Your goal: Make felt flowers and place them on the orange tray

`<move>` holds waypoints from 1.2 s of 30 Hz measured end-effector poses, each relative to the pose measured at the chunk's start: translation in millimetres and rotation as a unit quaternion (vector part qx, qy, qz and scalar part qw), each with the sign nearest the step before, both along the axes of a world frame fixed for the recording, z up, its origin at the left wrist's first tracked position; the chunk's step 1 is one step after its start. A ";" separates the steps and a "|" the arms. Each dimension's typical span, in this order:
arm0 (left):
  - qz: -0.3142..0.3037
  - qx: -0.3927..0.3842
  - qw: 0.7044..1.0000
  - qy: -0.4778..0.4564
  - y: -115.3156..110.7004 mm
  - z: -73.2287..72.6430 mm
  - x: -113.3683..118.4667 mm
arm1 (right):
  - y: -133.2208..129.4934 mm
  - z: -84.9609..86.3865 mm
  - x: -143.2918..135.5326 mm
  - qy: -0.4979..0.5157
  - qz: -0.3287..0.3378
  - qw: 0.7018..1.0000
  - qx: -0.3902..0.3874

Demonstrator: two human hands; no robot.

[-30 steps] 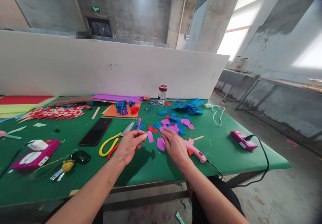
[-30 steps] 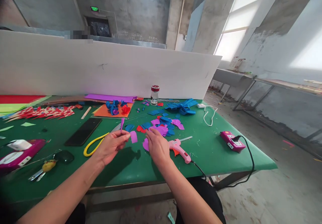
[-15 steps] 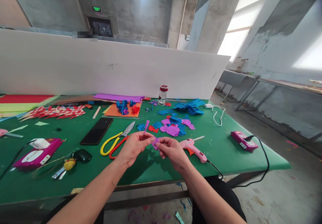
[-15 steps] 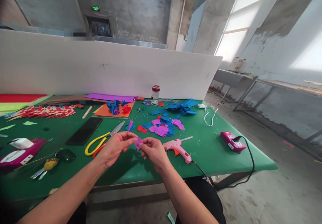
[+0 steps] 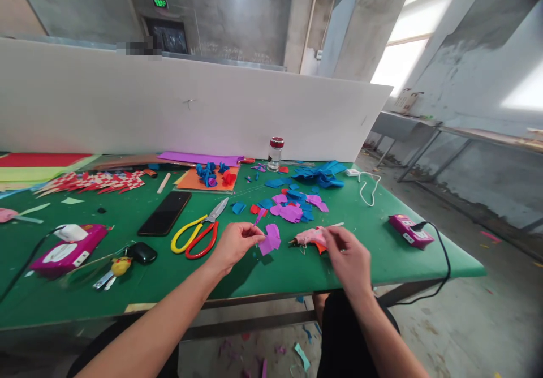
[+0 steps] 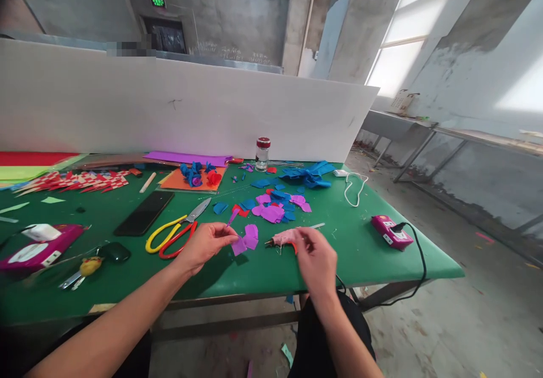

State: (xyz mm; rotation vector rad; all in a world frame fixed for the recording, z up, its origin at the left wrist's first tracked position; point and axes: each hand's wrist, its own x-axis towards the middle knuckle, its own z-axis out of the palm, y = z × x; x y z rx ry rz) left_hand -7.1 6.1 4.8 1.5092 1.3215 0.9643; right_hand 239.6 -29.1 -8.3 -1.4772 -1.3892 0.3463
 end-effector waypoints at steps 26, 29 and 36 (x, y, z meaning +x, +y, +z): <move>0.002 0.036 0.994 0.103 7.3 -34.9 10.9 | 14.9 -25.2 58.2 -0.072 0.157 0.969 -0.174; 0.004 0.038 0.993 0.112 7.6 -33.9 10.8 | 3.8 -13.2 50.1 0.027 0.162 0.972 -0.169; 0.000 0.042 0.991 0.129 6.0 -32.7 11.6 | -17.0 8.6 28.6 0.094 0.221 0.953 -0.183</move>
